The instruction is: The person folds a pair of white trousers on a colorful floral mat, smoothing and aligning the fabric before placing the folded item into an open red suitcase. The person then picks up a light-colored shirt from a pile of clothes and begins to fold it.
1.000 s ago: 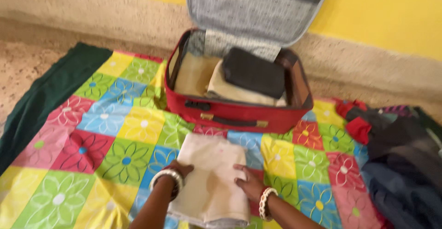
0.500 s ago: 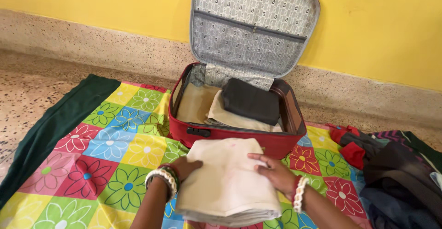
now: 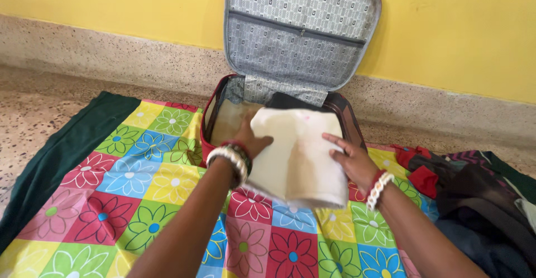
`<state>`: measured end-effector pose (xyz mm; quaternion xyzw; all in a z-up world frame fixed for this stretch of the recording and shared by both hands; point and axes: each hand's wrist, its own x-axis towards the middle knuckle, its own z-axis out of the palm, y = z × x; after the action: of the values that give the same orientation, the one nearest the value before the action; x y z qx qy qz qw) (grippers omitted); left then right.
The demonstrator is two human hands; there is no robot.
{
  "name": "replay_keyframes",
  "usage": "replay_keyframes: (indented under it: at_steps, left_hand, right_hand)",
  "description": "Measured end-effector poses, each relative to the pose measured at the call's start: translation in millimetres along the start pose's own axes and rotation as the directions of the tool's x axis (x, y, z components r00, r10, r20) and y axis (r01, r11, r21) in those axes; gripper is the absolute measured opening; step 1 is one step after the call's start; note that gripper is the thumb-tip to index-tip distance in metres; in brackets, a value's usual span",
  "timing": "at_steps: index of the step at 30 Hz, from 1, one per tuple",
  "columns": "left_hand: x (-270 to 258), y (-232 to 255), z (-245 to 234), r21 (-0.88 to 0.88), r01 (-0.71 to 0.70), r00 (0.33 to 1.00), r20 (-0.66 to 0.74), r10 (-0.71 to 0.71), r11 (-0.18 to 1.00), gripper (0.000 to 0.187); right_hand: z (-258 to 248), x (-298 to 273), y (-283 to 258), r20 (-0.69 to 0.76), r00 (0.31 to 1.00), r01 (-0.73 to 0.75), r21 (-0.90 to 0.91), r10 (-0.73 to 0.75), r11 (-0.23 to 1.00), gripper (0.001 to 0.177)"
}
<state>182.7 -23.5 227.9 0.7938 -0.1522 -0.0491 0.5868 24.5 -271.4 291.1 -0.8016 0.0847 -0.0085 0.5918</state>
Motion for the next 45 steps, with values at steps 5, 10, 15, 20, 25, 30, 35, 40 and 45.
replay_keyframes:
  at_steps: [5,10,15,20,25,30,35,40,45]
  left_hand:
    - [34.9,39.0,-22.2,0.299,0.162,0.985,0.011,-0.173,0.940,0.100]
    - [61.9,27.9,-60.8,0.365,0.067,0.997,-0.069,-0.045,0.928,0.093]
    - [99.4,-16.3,-83.7,0.321,-0.075,0.974,-0.181,0.139,0.944,0.080]
    - [125.2,-47.0,-95.6,0.327,0.060,0.969,-0.246,0.024,0.943,0.077]
    - [145.5,-83.0,-94.1,0.338,0.073,0.951,-0.308,0.037,0.938,0.077]
    - [128.9,-124.5,-83.1,0.663,0.206,0.974,-0.210,-0.086,0.720,0.083]
    - [100.5,-146.5,-64.9,0.886,-0.031,0.964,-0.095,0.247,0.463,0.070]
    - [101.0,-147.6,-61.3,0.968,-0.122,0.970,0.164,-0.180,0.221,0.054]
    - [101.1,-153.3,-55.2,0.963,-0.106,0.987,0.131,-0.090,0.247,0.048]
  right_hand:
    - [-0.3,48.6,-4.3,-0.057,0.997,0.045,-0.133,-0.053,0.990,0.053]
    - [27.9,102.9,-3.6,-0.084,0.988,0.111,-0.176,-0.127,0.978,0.053]
    - [58.8,163.4,5.8,-0.095,0.954,0.237,-0.352,-0.286,0.906,0.055]
    - [85.7,219.6,22.2,-0.124,0.942,0.237,-0.411,-0.311,0.880,0.055]
    - [102.6,278.4,86.8,-0.066,0.958,0.233,-0.391,-0.279,0.891,0.057]
    - [128.5,291.7,156.1,0.262,0.905,0.420,-0.437,-0.334,0.796,0.079]
    - [152.1,261.1,143.0,0.004,0.999,0.022,-0.882,-0.039,0.470,0.071]
    - [158.9,257.5,111.3,0.282,0.953,0.187,-0.837,0.112,0.514,0.079]
    - [161.1,277.2,133.9,0.297,0.926,0.139,-0.840,0.231,0.525,0.085]
